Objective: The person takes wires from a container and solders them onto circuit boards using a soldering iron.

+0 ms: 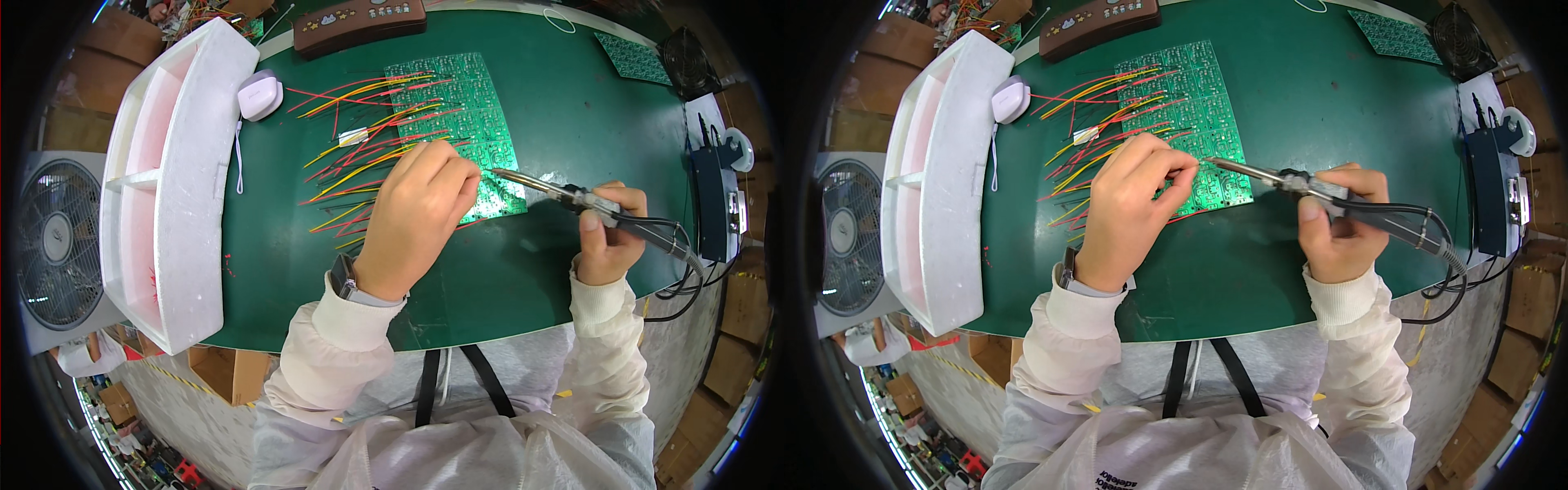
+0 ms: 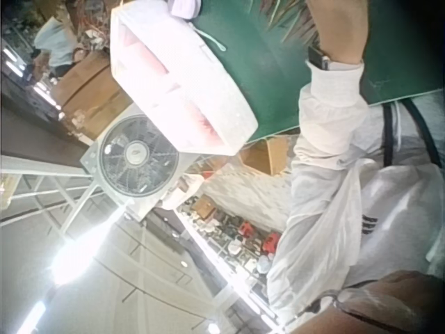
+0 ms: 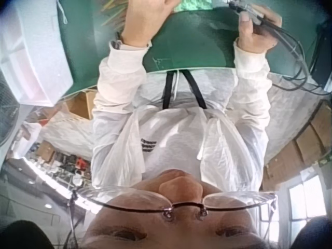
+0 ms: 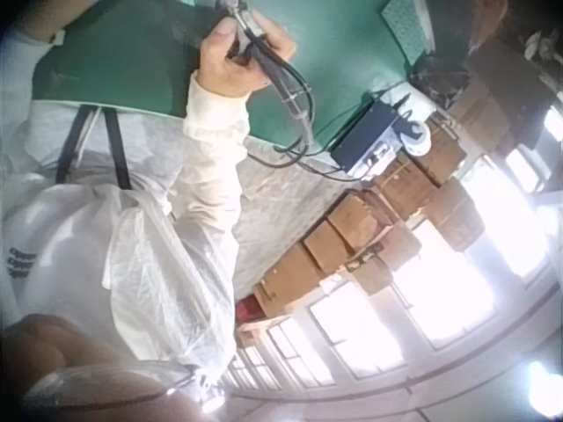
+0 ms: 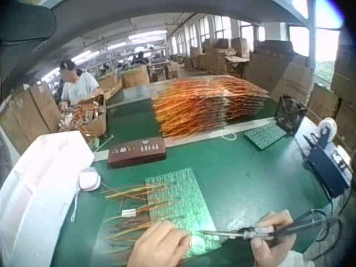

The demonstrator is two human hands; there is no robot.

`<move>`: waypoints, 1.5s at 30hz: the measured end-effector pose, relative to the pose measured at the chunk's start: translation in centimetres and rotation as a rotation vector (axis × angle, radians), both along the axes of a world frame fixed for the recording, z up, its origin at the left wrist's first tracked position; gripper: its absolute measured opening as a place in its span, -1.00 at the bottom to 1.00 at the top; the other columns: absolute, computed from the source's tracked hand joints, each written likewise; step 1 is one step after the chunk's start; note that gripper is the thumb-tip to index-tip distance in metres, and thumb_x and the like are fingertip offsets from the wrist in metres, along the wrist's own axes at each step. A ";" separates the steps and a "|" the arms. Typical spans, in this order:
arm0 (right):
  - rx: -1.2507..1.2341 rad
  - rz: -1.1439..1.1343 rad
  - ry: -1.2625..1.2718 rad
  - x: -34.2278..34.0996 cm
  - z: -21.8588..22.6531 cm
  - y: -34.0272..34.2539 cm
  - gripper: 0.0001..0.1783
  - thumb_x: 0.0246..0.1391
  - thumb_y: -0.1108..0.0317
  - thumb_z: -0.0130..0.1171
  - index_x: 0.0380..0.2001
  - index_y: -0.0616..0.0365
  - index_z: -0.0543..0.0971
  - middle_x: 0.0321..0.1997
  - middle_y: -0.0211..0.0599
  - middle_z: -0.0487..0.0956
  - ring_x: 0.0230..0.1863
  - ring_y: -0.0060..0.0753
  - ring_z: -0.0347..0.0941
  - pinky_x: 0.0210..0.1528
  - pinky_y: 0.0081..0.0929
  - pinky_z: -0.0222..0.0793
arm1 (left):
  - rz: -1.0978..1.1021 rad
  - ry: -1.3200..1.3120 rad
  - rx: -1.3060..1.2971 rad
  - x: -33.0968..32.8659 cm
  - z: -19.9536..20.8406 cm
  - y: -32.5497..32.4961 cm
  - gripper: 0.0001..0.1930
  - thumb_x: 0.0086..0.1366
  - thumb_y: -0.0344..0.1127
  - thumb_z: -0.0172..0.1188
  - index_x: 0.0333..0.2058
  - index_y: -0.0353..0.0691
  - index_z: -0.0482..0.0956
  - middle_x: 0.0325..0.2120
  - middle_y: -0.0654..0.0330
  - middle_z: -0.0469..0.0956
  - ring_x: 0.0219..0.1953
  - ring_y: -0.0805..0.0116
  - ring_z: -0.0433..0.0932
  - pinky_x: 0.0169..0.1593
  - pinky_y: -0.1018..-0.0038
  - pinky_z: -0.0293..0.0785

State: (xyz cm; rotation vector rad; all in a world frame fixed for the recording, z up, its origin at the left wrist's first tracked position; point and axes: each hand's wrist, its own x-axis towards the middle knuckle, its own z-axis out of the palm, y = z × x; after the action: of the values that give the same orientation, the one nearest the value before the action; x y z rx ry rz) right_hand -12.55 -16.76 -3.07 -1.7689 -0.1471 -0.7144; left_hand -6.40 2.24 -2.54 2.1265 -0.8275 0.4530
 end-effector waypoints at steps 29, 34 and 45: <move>0.437 -0.153 0.114 0.0 1.7 0.4 -0.69 0.08 0.36 -0.13 -0.11 0.22 0.23 -0.78 -0.38 0.31 -0.82 -0.68 0.17 -0.80 -0.80 0.08 | 0.050 -0.179 0.067 -1.6 3.5 2.3 -0.87 -0.06 -0.52 0.12 -0.45 -0.28 0.43 -0.45 0.16 0.40 -0.37 0.26 0.39 -0.28 0.47 0.33; 0.473 -0.138 0.140 -0.7 1.6 -0.3 -0.69 0.08 0.36 -0.13 -0.11 0.24 0.23 -0.78 -0.39 0.33 -0.82 -0.70 0.17 -0.78 -0.81 0.09 | 0.464 -0.168 0.037 -8.8 8.6 9.2 -0.85 0.09 -0.46 -0.02 -0.32 -0.28 0.41 -0.31 0.14 0.40 -0.23 0.32 0.36 -0.11 0.47 0.24; 0.453 -0.045 0.123 -0.7 1.7 0.2 -0.67 0.05 0.25 -0.06 -0.19 0.28 0.31 -0.74 -0.37 0.35 -0.77 -0.67 0.22 -0.75 -0.79 0.11 | 0.976 0.501 0.156 2.1 7.9 56.7 -0.79 0.08 -0.40 0.03 -0.30 -0.35 0.48 -0.50 0.23 0.49 -0.52 0.51 0.41 -0.42 0.65 0.32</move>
State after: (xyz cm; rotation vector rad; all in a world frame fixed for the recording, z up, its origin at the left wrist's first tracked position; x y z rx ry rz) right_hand -13.26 -16.53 -1.37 -1.3783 0.1309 -0.6120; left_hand -4.30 58.89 5.36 2.5249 0.5177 0.3017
